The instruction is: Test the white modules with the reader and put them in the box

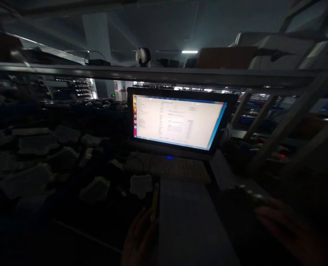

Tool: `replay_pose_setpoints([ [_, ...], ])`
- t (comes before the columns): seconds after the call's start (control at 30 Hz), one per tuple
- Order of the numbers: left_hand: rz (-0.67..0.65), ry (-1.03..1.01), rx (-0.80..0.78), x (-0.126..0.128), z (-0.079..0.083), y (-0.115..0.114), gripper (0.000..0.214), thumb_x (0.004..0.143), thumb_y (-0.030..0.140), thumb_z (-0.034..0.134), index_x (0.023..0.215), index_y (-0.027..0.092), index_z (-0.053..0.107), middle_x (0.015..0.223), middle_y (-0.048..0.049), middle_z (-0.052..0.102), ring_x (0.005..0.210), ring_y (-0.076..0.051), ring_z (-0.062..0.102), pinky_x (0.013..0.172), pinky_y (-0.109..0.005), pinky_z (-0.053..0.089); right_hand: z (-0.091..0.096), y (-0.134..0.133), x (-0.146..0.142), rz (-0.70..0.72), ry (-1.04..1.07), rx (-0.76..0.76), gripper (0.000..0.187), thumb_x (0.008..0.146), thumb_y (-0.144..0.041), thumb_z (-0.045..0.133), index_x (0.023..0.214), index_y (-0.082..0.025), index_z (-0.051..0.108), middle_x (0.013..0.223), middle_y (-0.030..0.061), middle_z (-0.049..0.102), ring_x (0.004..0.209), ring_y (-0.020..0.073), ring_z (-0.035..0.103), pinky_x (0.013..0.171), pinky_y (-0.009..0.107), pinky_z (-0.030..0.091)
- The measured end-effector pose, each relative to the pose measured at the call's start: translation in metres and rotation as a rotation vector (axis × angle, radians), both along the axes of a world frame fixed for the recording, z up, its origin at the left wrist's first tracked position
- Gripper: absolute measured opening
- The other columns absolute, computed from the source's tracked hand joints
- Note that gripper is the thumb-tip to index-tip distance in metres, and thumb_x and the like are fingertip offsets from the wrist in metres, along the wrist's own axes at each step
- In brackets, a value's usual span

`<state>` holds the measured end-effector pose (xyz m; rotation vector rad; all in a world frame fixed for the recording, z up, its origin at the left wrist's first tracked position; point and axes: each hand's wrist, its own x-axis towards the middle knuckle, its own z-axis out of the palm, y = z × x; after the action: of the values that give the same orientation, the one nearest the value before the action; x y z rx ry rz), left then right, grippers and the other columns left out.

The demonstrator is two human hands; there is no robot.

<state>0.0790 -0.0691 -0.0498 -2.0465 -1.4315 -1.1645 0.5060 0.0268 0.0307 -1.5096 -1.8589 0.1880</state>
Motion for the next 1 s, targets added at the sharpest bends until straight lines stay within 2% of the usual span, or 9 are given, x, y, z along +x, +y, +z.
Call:
replay_pose_setpoints([
  [0.1,0.028,-0.051,-0.023,-0.014,0.006,-0.005,0.049,0.091,0.022,0.043,0.139,0.025,0.040,0.137,-0.0094,0.050,0.131,-0.025,0.043,0.091,-0.037,0.054,0.011,-0.011,-0.128,0.316,0.048,-0.266,0.029,0.079,-0.050,0.057,0.102,-0.036,0.068,0.098,0.0072,0.069,0.080,0.0246,0.068,0.067,0.039,0.057],
  [0.2,0.096,-0.132,-0.031,-0.038,0.013,-0.015,0.049,0.091,0.019,0.040,0.140,0.028,0.038,0.139,-0.0085,0.048,0.130,-0.025,0.044,0.090,-0.039,0.054,0.015,-0.016,-0.234,0.484,0.048,-0.246,0.037,0.077,-0.042,0.065,0.113,-0.034,0.064,0.099,0.0023,0.070,0.085,0.0228,0.068,0.072,0.034,0.058],
  [0.27,0.157,-0.170,-0.004,-0.056,0.017,-0.022,0.048,0.092,0.019,0.040,0.139,0.029,0.038,0.136,-0.0081,0.049,0.128,-0.024,0.046,0.089,-0.039,0.054,0.010,-0.016,-0.283,0.662,-0.012,-0.106,0.049,0.078,-0.039,0.066,0.124,-0.026,0.057,0.112,0.0064,0.067,0.097,0.0247,0.066,0.082,0.036,0.057],
  [0.37,0.199,-0.177,0.045,-0.078,0.021,-0.030,0.046,0.092,0.023,0.042,0.138,0.028,0.039,0.134,-0.0090,0.051,0.126,-0.026,0.047,0.089,-0.041,0.054,-0.007,-0.020,-0.322,0.899,-0.130,0.226,0.059,0.082,-0.031,0.062,0.135,-0.012,0.045,0.124,0.0161,0.061,0.115,0.0277,0.058,0.095,0.041,0.051],
  [0.47,0.148,-0.154,0.039,-0.088,0.022,-0.037,0.047,0.091,0.031,0.048,0.137,0.025,0.040,0.133,-0.0120,0.051,0.126,-0.027,0.048,0.089,-0.041,0.054,-0.029,-0.031,-0.330,0.979,-0.277,0.458,0.053,0.085,-0.020,0.056,0.136,-0.009,0.043,0.126,0.0171,0.060,0.125,0.0271,0.049,0.104,0.044,0.045],
  [0.63,-0.032,-0.111,-0.001,-0.090,0.021,-0.035,0.042,0.085,0.032,0.060,0.124,0.023,0.048,0.127,-0.0131,0.054,0.122,-0.028,0.052,0.086,-0.039,0.057,-0.045,-0.056,-0.317,1.008,-0.413,0.521,0.037,0.085,-0.016,0.057,0.122,-0.020,0.057,0.125,0.0073,0.063,0.130,0.0260,0.044,0.111,0.053,0.034],
  [0.77,-0.101,-0.073,-0.036,-0.091,0.014,-0.025,0.034,0.083,0.018,0.060,0.115,0.026,0.055,0.135,-0.0116,0.047,0.124,-0.027,0.051,0.084,-0.035,0.058,-0.037,-0.067,-0.307,0.990,-0.383,0.452,0.035,0.087,-0.014,0.054,0.120,-0.021,0.057,0.121,0.0044,0.065,0.131,0.0195,0.043,0.114,0.048,0.030],
  [0.87,-0.084,-0.039,-0.044,-0.092,0.009,-0.016,0.037,0.079,0.017,0.065,0.114,0.026,0.056,0.140,-0.0121,0.042,0.126,-0.029,0.048,0.085,-0.037,0.057,-0.028,-0.067,-0.286,0.947,-0.375,0.451,0.030,0.085,-0.014,0.054,0.112,-0.023,0.060,0.129,0.0040,0.060,0.132,0.0194,0.042,0.114,0.048,0.030],
  [1.0,-0.052,-0.033,-0.004,-0.088,0.007,-0.006,0.038,0.076,0.015,0.069,0.111,0.025,0.059,0.142,-0.0122,0.040,0.127,-0.031,0.047,0.085,-0.039,0.057,-0.018,-0.058,-0.238,0.734,-0.263,0.457,0.024,0.083,-0.016,0.054,0.104,-0.025,0.063,0.134,0.0062,0.055,0.129,0.0222,0.046,0.105,0.045,0.042],
])
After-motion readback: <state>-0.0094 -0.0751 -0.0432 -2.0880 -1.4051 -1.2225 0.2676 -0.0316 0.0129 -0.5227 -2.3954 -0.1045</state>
